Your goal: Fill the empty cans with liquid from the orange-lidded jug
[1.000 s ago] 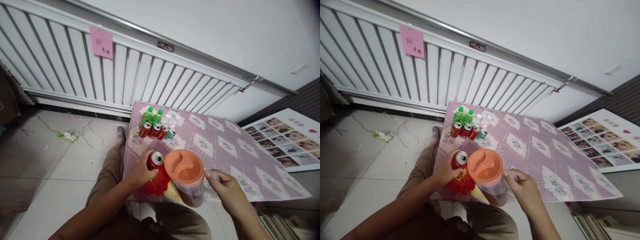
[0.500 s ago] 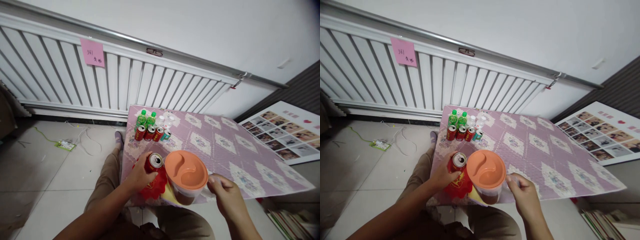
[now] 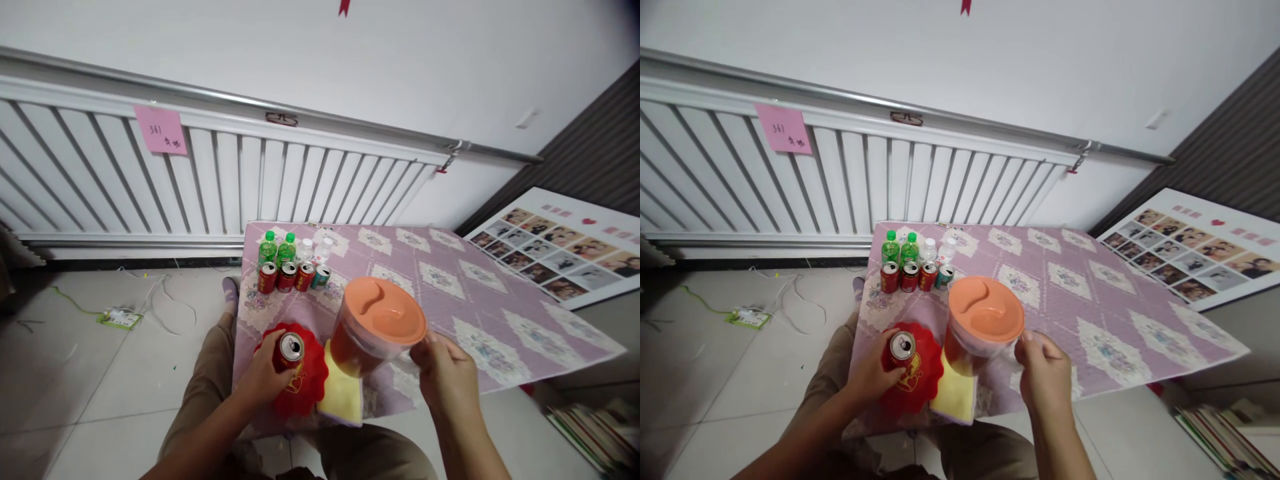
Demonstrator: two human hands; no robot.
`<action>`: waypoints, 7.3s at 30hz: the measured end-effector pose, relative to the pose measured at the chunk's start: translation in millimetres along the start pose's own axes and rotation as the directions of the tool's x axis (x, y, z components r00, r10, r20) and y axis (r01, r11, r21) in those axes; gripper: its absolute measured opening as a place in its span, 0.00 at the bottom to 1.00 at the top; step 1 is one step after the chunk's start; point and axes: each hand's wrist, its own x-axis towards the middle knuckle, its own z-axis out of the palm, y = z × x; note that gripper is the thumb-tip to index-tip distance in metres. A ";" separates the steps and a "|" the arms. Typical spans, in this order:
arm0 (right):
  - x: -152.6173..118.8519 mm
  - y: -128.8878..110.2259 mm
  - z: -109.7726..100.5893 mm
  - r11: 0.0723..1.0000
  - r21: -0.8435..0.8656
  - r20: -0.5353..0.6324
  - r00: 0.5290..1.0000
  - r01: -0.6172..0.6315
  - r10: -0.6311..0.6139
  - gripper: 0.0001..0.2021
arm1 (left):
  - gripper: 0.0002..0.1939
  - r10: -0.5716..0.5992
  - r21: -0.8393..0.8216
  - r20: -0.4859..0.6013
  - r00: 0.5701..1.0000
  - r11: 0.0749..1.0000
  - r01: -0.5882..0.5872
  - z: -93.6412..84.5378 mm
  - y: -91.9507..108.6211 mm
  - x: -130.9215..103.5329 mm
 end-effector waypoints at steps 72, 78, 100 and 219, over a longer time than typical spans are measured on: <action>-51.9 -33.2 111.5 0.624 -0.355 0.798 0.574 0.696 -0.186 0.27 | 0.35 0.037 0.209 0.085 0.996 0.976 -0.054 -3.0 -12.0 3.0; -31.3 -15.7 120.5 0.680 -0.168 0.798 0.504 0.714 -0.332 0.26 | 0.36 0.012 0.209 0.086 0.996 0.978 -0.030 -1.3 -13.1 4.4; -21.9 -21.5 125.2 0.660 -0.024 0.944 0.235 0.751 -0.233 0.10 | 0.35 0.001 0.236 0.111 0.994 0.971 -0.028 -2.1 -17.2 5.0; -66.9 20.0 54.0 0.981 -0.104 0.552 0.830 0.162 -0.079 0.23 | 0.38 0.037 0.189 0.089 0.995 0.980 -0.053 0.7 -38.0 5.0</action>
